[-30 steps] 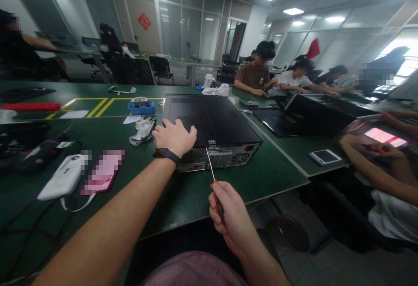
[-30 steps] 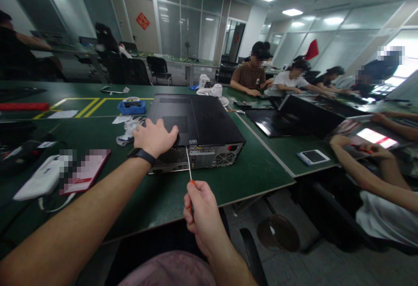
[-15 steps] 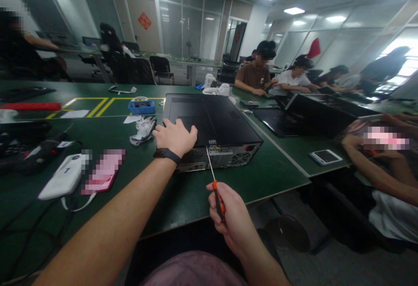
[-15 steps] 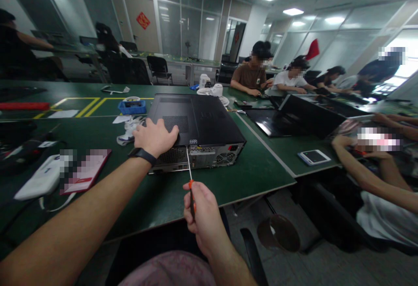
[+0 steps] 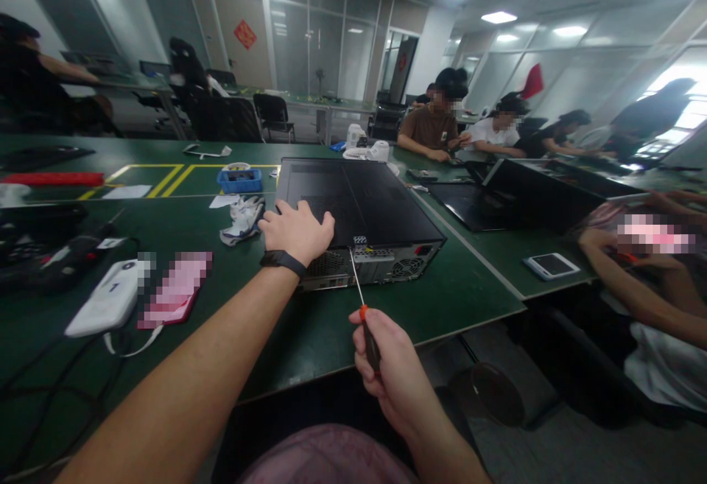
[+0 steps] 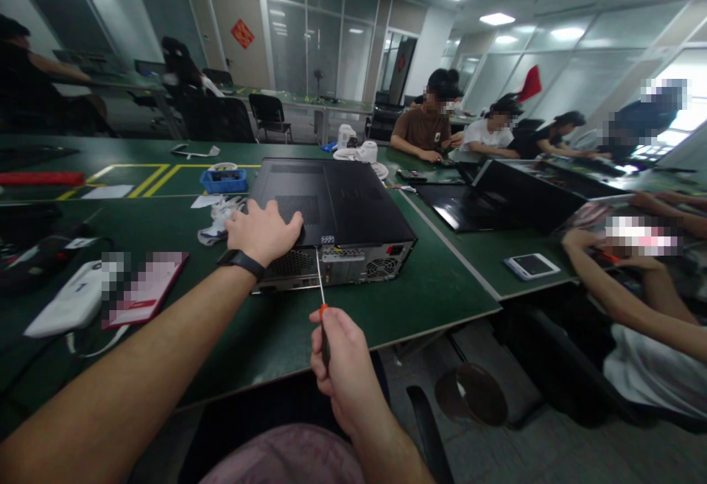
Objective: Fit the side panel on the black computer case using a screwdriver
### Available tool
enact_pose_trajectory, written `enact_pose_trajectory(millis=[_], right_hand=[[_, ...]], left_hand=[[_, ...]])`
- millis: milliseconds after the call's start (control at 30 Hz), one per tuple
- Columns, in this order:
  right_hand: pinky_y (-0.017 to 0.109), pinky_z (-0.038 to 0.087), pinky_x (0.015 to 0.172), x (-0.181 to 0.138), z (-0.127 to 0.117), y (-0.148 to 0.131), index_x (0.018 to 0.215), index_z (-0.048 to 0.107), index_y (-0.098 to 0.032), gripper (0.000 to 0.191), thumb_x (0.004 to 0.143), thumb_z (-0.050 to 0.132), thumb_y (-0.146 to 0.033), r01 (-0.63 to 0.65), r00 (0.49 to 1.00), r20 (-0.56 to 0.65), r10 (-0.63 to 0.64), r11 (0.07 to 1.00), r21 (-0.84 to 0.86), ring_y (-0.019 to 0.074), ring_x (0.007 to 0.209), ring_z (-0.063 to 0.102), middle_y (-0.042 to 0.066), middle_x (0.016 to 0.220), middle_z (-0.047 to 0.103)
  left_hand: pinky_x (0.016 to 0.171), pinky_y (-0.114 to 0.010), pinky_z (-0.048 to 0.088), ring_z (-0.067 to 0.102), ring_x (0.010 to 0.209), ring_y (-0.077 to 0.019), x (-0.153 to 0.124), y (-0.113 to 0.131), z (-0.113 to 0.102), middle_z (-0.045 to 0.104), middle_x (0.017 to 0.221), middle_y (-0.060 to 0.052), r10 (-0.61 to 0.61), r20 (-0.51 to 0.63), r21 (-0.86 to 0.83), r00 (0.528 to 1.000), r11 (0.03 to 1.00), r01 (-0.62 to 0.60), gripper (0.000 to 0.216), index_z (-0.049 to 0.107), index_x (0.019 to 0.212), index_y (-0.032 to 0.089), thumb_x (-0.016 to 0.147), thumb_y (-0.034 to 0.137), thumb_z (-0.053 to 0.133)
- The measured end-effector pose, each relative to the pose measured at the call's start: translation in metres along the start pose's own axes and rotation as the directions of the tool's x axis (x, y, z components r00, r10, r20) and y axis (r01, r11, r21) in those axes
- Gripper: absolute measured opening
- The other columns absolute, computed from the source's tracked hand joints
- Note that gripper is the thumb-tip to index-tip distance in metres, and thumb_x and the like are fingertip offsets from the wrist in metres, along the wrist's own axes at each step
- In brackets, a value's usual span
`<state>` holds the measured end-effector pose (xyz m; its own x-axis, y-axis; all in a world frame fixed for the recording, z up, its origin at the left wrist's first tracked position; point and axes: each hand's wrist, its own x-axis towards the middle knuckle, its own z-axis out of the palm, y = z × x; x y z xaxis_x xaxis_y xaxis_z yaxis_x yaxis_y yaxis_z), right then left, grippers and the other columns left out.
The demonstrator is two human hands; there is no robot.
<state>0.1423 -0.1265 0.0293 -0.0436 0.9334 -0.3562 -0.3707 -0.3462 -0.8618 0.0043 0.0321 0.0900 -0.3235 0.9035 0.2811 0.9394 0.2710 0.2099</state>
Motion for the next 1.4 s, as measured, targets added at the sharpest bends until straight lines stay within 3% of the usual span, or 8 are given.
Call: enact_pose_trajectory(millis=[133, 300, 633, 867, 1133, 1400], right_hand=[[0.014, 0.009, 0.033, 0.0006, 0.0001, -0.0008, 0.098, 0.059, -0.02, 0.039, 0.085, 0.065, -0.056, -0.01, 1.0, -0.005, 0.01, 1.0, 0.006, 0.0022, 0.039, 0.032, -0.007, 0.066, 0.051], [0.013, 0.007, 0.033, 0.0025, 0.0014, 0.0003, 0.091, 0.048, -0.024, 0.038, 0.083, 0.07, -0.053, -0.003, 0.999, -0.037, 0.003, 1.0, -0.018, 0.0021, 0.038, 0.03, -0.01, 0.064, 0.052], [0.013, 0.01, 0.034, 0.0012, -0.0011, 0.0005, 0.098, 0.06, -0.019, 0.041, 0.085, 0.065, -0.058, -0.009, 1.0, -0.013, 0.009, 1.0, 0.014, 0.0017, 0.039, 0.033, -0.007, 0.066, 0.053], [0.013, 0.008, 0.033, 0.0019, -0.0004, 0.0009, 0.092, 0.05, -0.023, 0.035, 0.085, 0.068, -0.052, 0.006, 1.0, -0.022, -0.007, 1.0, -0.012, 0.0018, 0.038, 0.031, -0.009, 0.065, 0.053], [0.014, 0.009, 0.033, 0.0023, -0.0012, 0.0002, 0.1, 0.058, -0.019, 0.034, 0.091, 0.058, -0.052, 0.006, 1.0, -0.003, -0.006, 1.0, -0.003, 0.002, 0.039, 0.031, -0.007, 0.066, 0.052], [0.013, 0.009, 0.033, 0.0056, -0.0004, 0.0026, 0.092, 0.047, -0.023, 0.034, 0.086, 0.067, -0.05, -0.003, 1.0, -0.02, 0.002, 0.999, -0.044, 0.0018, 0.038, 0.03, -0.01, 0.065, 0.052]], left_hand=[[0.091, -0.055, 0.042, 0.056, 0.113, -0.0475, 0.0002, -0.0003, -0.0003, 0.058, 0.136, -0.025, 0.003, 0.001, 0.001, 1.0, 1.0, -0.003, 0.071, 0.066, 0.127, 0.015, 0.087, 0.065, 0.036], [0.091, -0.055, 0.042, 0.056, 0.114, -0.0473, -0.0005, -0.0002, -0.0001, 0.057, 0.138, -0.025, 0.002, 0.0, 0.008, 1.0, 1.0, -0.002, 0.072, 0.066, 0.128, 0.016, 0.087, 0.067, 0.035], [0.091, -0.055, 0.042, 0.057, 0.114, -0.0471, 0.0004, -0.0002, 0.0011, 0.057, 0.137, -0.025, -0.001, -0.001, 0.013, 1.0, 1.0, 0.001, 0.072, 0.066, 0.128, 0.016, 0.087, 0.067, 0.035], [0.091, -0.055, 0.042, 0.056, 0.114, -0.0478, 0.0001, -0.0005, 0.0017, 0.058, 0.136, -0.025, 0.002, -0.005, 0.007, 1.0, 1.0, -0.002, 0.072, 0.066, 0.127, 0.016, 0.087, 0.067, 0.035], [0.091, -0.056, 0.042, 0.056, 0.114, -0.048, 0.0007, 0.0001, 0.0016, 0.058, 0.136, -0.025, 0.002, -0.002, 0.005, 1.0, 1.0, -0.002, 0.072, 0.066, 0.127, 0.015, 0.086, 0.066, 0.036], [0.091, -0.055, 0.043, 0.057, 0.114, -0.0482, 0.0013, -0.0005, 0.0025, 0.058, 0.135, -0.025, 0.003, -0.006, 0.003, 1.0, 1.0, -0.003, 0.072, 0.066, 0.126, 0.015, 0.086, 0.066, 0.036]])
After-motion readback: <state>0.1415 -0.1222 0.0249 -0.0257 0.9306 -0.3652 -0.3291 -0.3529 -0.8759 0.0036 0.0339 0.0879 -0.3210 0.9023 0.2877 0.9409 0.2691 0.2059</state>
